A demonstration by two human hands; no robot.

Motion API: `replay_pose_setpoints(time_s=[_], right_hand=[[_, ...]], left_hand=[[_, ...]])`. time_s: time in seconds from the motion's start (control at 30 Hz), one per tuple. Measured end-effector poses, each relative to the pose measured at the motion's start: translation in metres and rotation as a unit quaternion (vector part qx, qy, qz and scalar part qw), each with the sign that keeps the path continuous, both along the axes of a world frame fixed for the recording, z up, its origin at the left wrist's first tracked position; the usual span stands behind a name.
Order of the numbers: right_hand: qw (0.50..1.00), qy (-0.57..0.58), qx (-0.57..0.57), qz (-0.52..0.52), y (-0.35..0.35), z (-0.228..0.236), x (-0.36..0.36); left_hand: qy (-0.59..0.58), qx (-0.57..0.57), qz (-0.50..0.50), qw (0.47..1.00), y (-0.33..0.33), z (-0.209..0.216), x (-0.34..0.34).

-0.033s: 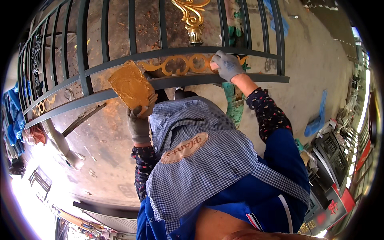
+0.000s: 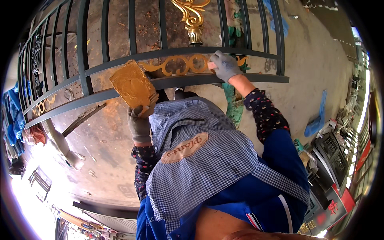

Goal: The person uses a small brush to apply gold paint to the ornate scrollwork of a metal gate. They hold a rectangular sponge in their left hand while painting with their right hand, carefully covering the decorative curves. The person later dips the brush into a bucket of gold paint to reload it.

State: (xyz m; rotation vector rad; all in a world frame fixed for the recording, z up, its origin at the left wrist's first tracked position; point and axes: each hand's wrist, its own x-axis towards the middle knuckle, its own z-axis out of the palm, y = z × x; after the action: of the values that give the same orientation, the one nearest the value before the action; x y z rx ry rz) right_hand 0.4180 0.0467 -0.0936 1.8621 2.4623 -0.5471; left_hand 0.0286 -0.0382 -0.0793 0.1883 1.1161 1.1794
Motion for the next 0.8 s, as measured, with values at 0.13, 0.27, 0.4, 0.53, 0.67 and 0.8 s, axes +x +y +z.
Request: replay_pose_setpoints(time_s=[0.13, 0.27, 0.4, 0.53, 0.67, 0.8], right_hand=[[0.995, 0.027, -0.022, -0.097, -0.005, -0.01, -0.02], [0.985, 0.006, -0.002, -0.172, -0.014, 0.0, -0.008], [0.97, 0.17, 0.037, -0.168, -0.013, 0.047, -0.05], [0.937, 0.313, 0.071, -0.136, -0.011, 0.096, -0.115], [0.953, 0.276, 0.077, -0.102, 0.002, 0.104, -0.141], [0.958, 0.256, 0.106, -0.076, 0.008, 0.099, -0.157]], left_hand=[[-0.006, 0.006, -0.009, 1.0, 0.002, -0.001, 0.006], [-0.016, 0.005, -0.035, 0.999, 0.0, 0.002, 0.009], [-0.054, -0.004, -0.07, 0.996, 0.009, 0.005, 0.026], [-0.099, 0.02, -0.08, 0.992, 0.023, 0.023, 0.058], [-0.094, 0.03, -0.11, 0.989, 0.028, 0.032, 0.07], [-0.05, 0.036, -0.143, 0.988, 0.026, 0.025, 0.07]])
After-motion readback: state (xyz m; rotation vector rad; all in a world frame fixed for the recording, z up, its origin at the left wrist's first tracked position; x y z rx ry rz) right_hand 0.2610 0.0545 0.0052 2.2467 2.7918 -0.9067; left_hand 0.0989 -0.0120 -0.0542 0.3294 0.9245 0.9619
